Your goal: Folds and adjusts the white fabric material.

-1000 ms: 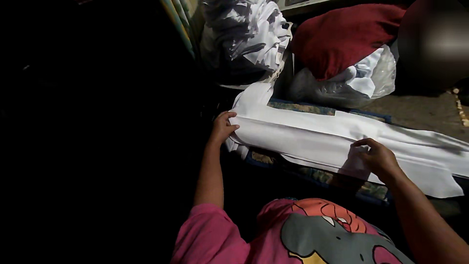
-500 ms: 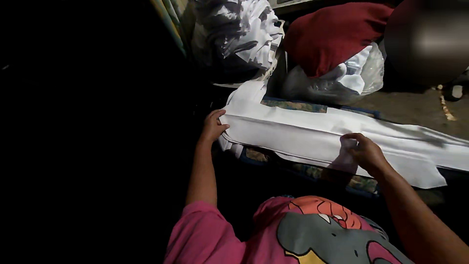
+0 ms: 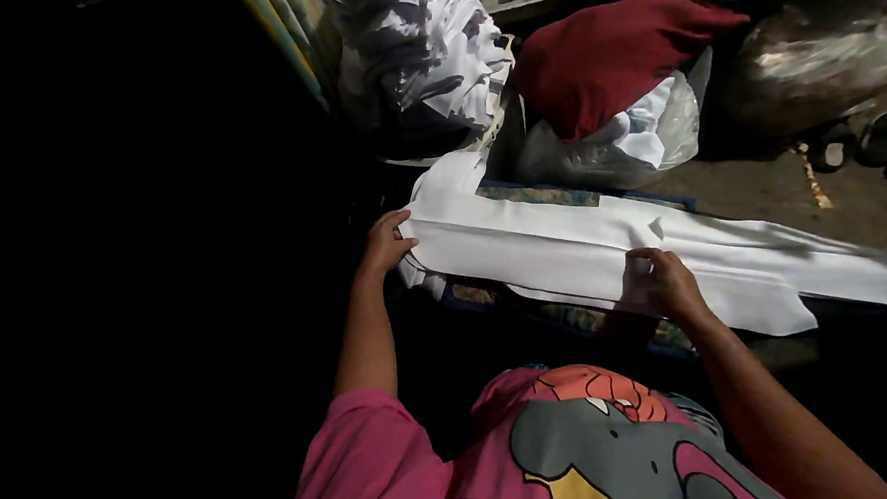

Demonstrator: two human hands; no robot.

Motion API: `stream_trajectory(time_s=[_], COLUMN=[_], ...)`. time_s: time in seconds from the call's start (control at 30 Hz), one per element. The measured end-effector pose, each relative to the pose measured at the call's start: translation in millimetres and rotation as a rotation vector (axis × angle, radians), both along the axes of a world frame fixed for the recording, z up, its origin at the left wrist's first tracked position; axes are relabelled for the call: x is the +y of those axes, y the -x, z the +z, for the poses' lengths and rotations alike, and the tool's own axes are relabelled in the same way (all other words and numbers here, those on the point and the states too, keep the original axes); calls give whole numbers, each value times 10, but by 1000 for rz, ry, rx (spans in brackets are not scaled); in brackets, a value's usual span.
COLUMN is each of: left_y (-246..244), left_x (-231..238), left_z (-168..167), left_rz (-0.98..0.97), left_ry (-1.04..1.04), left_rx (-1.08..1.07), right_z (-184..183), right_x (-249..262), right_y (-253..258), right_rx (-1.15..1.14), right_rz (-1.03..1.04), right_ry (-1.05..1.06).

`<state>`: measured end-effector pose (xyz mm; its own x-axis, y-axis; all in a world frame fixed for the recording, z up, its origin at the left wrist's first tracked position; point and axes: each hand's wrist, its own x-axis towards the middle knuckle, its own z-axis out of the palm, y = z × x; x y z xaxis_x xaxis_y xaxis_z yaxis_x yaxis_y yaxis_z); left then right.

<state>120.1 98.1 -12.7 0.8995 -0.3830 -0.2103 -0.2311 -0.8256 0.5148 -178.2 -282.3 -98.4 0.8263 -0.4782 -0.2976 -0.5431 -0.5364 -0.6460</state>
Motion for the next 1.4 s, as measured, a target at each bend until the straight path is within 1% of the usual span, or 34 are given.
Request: stream_trajectory(time_s=[0.23,0.3,0.37,0.43,0.47,0.53,0.57,0.6,0.67,0.73,0.83,0.9,0.97,1.0,1.1,1.2,1.27,1.33,1.4], left_y=[-16,-6,67,294,468,882,1069,1223,1385,1392,1362,1352,1366,1383,1426,1393,1357,1355,1378], left_x=[-23,-46,-152,-415,-600,-994,-1180,-1328,-1450,-1403,-1326,-1303,-1306,-1315,-1354,-1436,-1437,-1376,-1311], left_z=[14,35,87,134,88,-240,-459,-639,-856,-926,-826,-770,-746,-748,-814,-740,-745,-845,-952], left_rz=[-14,-19,-19,-40,-95,-320,-440,-535,-618,-589,-476,-412,-377,-377,-468,-524,-519,-514,-519], left_ry=[-29,-88,-170,-146,-114,-77,-74,-104,-218,-302,-378,-439,-447,-415,-269,-284,-281,-257,-265], left_rx=[-13,-44,-142,-278,-347,-452,-443,-386,-228,-188,-176,-154,-154,-166,-243,-142,-137,-212,-277], right_z=[39,30,20,9,8,7,4,-3,-27,-54,-42,17,79,57,-84,-173,-146,-51,48], right_x=[5,7,17,34,45,73,84,86,60,25,-5,50,165,223,486,721,741,685,638], right_y=[-4,-5,-12,-21,-31,-52,-62,-65,-46,-8,64,75,28,-37,-375,-705,-886,-1084,-1323], right_rx=[5,12,11,17,15,16,24,29,53,76,110,105,-18,-89,-192,-227,-244,-250,-248], right_rz=[-26,-27,-31,-39,-42,-48,-47,-45,-46,-49,-74,-96,-50,-4,198,338,357,346,356], right_ry=[-22,-29,-32,-22,-18,-16,-12,-6,1,6,18,153,334,376,361,300,256,206,202])
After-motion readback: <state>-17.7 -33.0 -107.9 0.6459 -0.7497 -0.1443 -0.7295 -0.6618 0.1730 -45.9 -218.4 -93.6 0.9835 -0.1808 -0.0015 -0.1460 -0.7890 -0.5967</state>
